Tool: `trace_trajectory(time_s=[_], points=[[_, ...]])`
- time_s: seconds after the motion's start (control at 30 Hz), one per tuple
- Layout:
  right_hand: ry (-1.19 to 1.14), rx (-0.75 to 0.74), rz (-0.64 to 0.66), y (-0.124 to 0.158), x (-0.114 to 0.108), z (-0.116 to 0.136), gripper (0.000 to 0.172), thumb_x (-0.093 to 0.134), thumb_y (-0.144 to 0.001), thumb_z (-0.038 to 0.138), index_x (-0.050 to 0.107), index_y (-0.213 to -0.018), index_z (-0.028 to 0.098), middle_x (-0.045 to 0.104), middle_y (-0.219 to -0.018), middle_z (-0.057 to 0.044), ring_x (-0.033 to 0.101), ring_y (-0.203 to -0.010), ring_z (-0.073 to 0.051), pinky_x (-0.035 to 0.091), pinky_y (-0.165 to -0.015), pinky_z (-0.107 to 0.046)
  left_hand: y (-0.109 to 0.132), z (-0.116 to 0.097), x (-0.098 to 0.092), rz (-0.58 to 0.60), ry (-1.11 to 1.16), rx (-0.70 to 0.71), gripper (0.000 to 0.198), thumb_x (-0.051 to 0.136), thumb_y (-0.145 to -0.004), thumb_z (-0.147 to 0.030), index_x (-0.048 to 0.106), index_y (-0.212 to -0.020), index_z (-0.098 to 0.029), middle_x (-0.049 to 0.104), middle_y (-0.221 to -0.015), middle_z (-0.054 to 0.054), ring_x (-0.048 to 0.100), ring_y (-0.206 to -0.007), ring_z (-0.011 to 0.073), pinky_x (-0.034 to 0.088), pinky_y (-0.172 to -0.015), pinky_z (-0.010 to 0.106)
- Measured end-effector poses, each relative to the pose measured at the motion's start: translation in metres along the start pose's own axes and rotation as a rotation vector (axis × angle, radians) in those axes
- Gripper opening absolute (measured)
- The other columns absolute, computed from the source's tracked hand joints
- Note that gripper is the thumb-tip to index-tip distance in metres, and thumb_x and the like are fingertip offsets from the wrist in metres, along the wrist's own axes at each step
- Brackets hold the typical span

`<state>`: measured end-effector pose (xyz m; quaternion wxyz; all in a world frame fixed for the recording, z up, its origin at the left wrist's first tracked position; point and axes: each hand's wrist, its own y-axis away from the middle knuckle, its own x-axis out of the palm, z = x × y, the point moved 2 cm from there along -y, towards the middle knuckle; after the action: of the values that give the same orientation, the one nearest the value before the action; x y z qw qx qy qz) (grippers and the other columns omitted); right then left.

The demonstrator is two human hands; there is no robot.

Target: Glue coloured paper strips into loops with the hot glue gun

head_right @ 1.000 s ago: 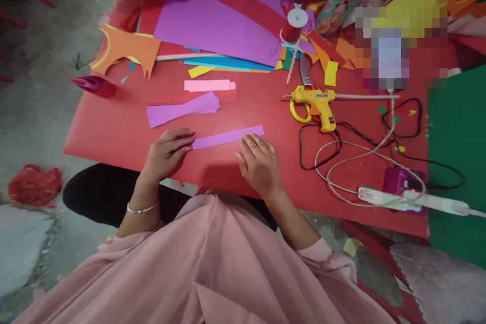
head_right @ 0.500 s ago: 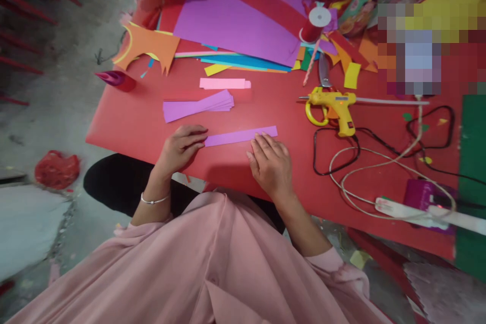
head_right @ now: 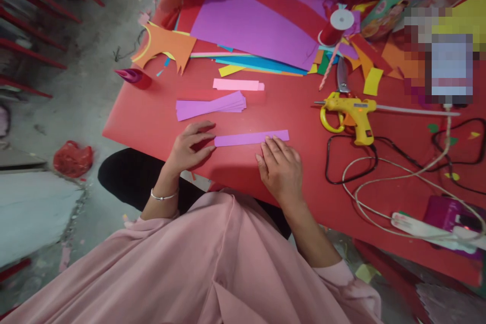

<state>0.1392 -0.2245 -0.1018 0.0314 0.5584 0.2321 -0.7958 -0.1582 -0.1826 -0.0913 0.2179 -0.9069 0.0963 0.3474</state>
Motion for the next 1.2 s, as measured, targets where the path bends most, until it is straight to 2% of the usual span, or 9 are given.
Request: trace_trajectory(time_s=[0.07, 0.13, 0.23, 0.33, 0.57, 0.67, 0.8, 1.0, 1.2], points=[[-0.003, -0.001, -0.004, 0.000, 0.000, 0.000, 0.037, 0.057, -0.108, 0.033, 0.074, -0.138, 0.017, 0.074, -0.145, -0.013, 0.068, -0.137, -0.030, 0.050, -0.111, -0.045, 0.001, -0.003, 0.000, -0.058, -0.049, -0.007, 0.022, 0.077, -0.096, -0.040, 0.076, -0.106, -0.021, 0.070, -0.135, 0.014, 0.068, -0.127, 0.0292, 0.061, -0.104, 0.050], [-0.015, 0.002, 0.000, 0.000, 0.000, -0.001, 0.038, 0.057, -0.108, 0.033, 0.073, -0.140, 0.018, 0.074, -0.145, -0.013, 0.068, -0.138, -0.030, 0.050, -0.111, -0.045, 0.003, -0.004, 0.001, -0.103, -0.137, -0.027, 0.027, 0.079, -0.093, -0.048, 0.074, -0.094, -0.022, 0.072, -0.117, 0.012, 0.069, -0.112, 0.0275, 0.059, -0.098, 0.049], [-0.016, 0.002, 0.000, 0.000, 0.000, -0.001, 0.038, 0.057, -0.108, 0.032, 0.073, -0.141, 0.019, 0.074, -0.145, -0.013, 0.068, -0.138, -0.030, 0.049, -0.112, -0.045, 0.004, -0.006, 0.003, -0.094, -0.210, -0.041, 0.037, 0.077, -0.093, -0.055, 0.066, -0.079, -0.022, 0.069, -0.087, 0.005, 0.063, -0.083, 0.0207, 0.055, -0.081, 0.041], [0.008, -0.008, -0.020, 0.000, -0.001, 0.000, 0.036, 0.058, -0.108, 0.033, 0.074, -0.138, 0.019, 0.074, -0.144, -0.012, 0.069, -0.136, -0.030, 0.049, -0.111, -0.044, 0.003, -0.007, 0.004, -0.072, -0.217, -0.036, 0.040, 0.073, -0.096, -0.053, 0.062, -0.073, -0.022, 0.066, -0.075, 0.002, 0.056, -0.071, 0.0175, 0.049, -0.072, 0.037], [0.006, -0.001, -0.002, 0.000, -0.001, 0.000, 0.036, 0.058, -0.108, 0.033, 0.074, -0.137, 0.018, 0.074, -0.144, -0.012, 0.069, -0.137, -0.030, 0.049, -0.111, -0.044, 0.002, -0.009, 0.001, -0.034, -0.218, -0.067, 0.023, 0.066, -0.094, -0.037, 0.066, -0.076, -0.022, 0.069, -0.077, 0.004, 0.058, -0.072, 0.0185, 0.049, -0.073, 0.036], [0.001, -0.002, -0.004, 0.000, 0.000, -0.001, 0.037, 0.058, -0.108, 0.033, 0.074, -0.138, 0.019, 0.075, -0.144, -0.012, 0.069, -0.137, -0.031, 0.050, -0.110, -0.045, 0.003, -0.007, 0.000, -0.021, -0.203, -0.070, 0.018, 0.063, -0.092, -0.035, 0.075, -0.089, -0.022, 0.071, -0.080, 0.004, 0.061, -0.075, 0.0196, 0.050, -0.074, 0.036], [0.016, 0.002, 0.003, 0.000, 0.000, -0.001, 0.038, 0.056, -0.108, 0.034, 0.074, -0.138, 0.020, 0.075, -0.144, -0.012, 0.069, -0.137, -0.031, 0.050, -0.109, -0.045, 0.005, -0.002, 0.001, -0.007, -0.181, -0.048, 0.026, 0.062, -0.093, -0.034, 0.082, -0.105, -0.024, 0.074, -0.086, 0.005, 0.063, -0.078, 0.0200, 0.053, -0.076, 0.037], [0.033, -0.030, -0.028, 0.001, 0.000, -0.001, 0.035, 0.059, -0.108, 0.033, 0.075, -0.134, 0.017, 0.075, -0.143, -0.012, 0.070, -0.135, -0.030, 0.050, -0.108, -0.043, 0.005, 0.001, 0.003, -0.035, -0.148, -0.029, 0.024, 0.063, -0.096, -0.029, 0.086, -0.105, -0.027, 0.072, -0.082, 0.004, 0.064, -0.077, 0.0179, 0.053, -0.075, 0.035], [-0.005, 0.015, 0.015, 0.000, 0.000, 0.000, 0.037, 0.057, -0.108, 0.033, 0.074, -0.137, 0.018, 0.073, -0.145, -0.014, 0.067, -0.139, -0.031, 0.048, -0.111, -0.045, 0.006, 0.002, 0.002, -0.011, -0.147, 0.014, 0.024, 0.063, -0.097, -0.027, 0.087, -0.097, -0.029, 0.071, -0.080, 0.003, 0.063, -0.074, 0.0167, 0.050, -0.073, 0.035]])
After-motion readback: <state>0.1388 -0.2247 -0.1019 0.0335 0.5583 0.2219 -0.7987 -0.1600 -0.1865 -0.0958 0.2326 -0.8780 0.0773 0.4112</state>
